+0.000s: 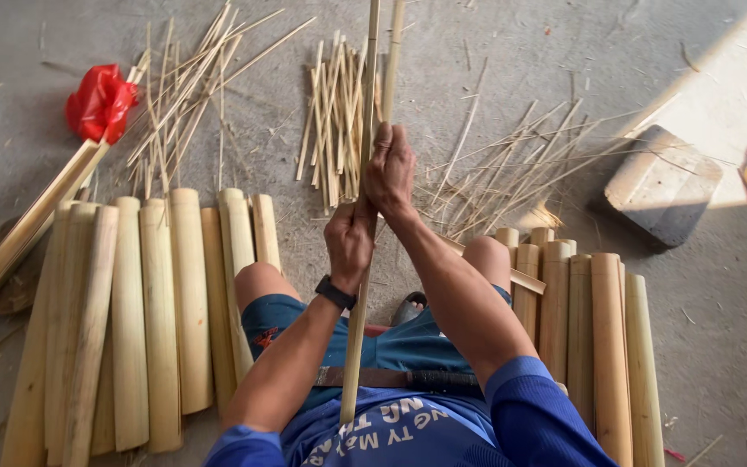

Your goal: The person sits on the floor and uses a knife to split a small bamboo cylinder into thin strips. They then use a larger bamboo piece to further separate and straighten the strips, repeating the process with additional bamboo pieces.

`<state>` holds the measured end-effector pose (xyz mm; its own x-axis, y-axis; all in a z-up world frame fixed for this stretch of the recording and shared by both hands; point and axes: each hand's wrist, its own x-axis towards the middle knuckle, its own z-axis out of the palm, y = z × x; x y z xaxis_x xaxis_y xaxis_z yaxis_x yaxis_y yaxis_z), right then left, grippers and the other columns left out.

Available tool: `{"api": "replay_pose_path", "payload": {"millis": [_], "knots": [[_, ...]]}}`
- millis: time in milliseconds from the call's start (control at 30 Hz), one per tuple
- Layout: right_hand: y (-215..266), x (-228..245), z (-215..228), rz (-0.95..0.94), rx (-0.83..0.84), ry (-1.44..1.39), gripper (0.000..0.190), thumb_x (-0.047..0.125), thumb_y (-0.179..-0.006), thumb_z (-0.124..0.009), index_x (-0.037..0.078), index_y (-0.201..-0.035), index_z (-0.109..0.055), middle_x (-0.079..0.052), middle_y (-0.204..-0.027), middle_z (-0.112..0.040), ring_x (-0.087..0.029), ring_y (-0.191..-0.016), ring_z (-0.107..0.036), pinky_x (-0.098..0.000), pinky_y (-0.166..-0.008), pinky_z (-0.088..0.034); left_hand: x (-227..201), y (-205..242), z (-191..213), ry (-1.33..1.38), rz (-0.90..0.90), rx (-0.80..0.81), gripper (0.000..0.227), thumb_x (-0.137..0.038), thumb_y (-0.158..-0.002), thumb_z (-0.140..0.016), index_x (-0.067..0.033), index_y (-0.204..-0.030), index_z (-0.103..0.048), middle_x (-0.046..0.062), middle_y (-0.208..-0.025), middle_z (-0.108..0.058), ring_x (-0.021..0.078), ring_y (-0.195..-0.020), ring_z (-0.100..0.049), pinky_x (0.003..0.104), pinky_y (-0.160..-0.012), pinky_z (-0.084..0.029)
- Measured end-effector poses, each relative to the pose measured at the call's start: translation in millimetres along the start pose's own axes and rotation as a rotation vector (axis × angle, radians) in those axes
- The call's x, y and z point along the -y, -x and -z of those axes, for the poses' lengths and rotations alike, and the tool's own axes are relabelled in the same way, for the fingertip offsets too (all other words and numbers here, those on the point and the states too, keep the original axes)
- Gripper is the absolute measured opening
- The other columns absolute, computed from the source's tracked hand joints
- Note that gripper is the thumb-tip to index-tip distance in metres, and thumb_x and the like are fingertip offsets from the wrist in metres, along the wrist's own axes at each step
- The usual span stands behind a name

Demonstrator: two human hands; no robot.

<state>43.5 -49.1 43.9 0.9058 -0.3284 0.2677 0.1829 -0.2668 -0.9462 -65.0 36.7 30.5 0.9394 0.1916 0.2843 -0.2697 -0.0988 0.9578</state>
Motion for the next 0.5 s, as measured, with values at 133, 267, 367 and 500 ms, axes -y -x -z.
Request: {"api": "replay_pose_path", "payload": {"millis": [133,267,367,500], "knots": [[-5,-36,-6,-0.069,-0.016,0.060,0.034,0.038,-0.111,-0.029,0.012,-0.095,-0.043,-0.001,-0.061,-0.041,-0.009,-0.041,-0.034,-0.0271,-0.029,-0.029,48,-7,16,-0.185,-0.067,-0.185,0.052,-0.046,-0.109,-0.046,-0.0051,-0.086,-0.069,0.002,-0.076,-0.066,0.0123,-0.068,-0.062,0.030,-0.061,-0.049],[-27,-72,28,-0.071,-0.092,0.122,0.025,0.031,-0.109,-0.033,0.011,-0.103,-0.047,-0.003,-0.070,-0.047,-0.008,-0.045,-0.041,-0.0267,-0.028,-0.036,79,-29,80,-0.227,0.130,-0.392,0.067,-0.065,-0.103,-0.034,-0.0072,-0.088,-0.064,0.000,-0.066,-0.053,0.0126,-0.055,-0.051,0.029,-0.044,-0.040],[-16,-83,71,0.046,-0.196,0.275,0.038,0.025,-0.126,-0.038,0.005,-0.098,-0.054,-0.008,-0.084,-0.052,-0.010,-0.068,-0.046,-0.0275,-0.053,-0.042,74,-22,127,-0.209,0.287,-0.410,0.058,-0.060,-0.105,-0.041,-0.0083,-0.089,-0.062,-0.001,-0.065,-0.050,0.0113,-0.051,-0.048,0.028,-0.041,-0.040],[49,-49,54,-0.385,0.125,-0.172,0.025,0.025,-0.109,-0.032,0.007,-0.104,-0.049,-0.005,-0.075,-0.054,-0.014,-0.052,-0.049,-0.0303,-0.036,-0.044,55,13,115,0.276,0.413,-0.040,0.043,-0.050,-0.103,-0.046,-0.0099,-0.097,-0.060,-0.003,-0.065,-0.056,0.0086,-0.048,-0.052,0.026,-0.040,-0.046]]}}
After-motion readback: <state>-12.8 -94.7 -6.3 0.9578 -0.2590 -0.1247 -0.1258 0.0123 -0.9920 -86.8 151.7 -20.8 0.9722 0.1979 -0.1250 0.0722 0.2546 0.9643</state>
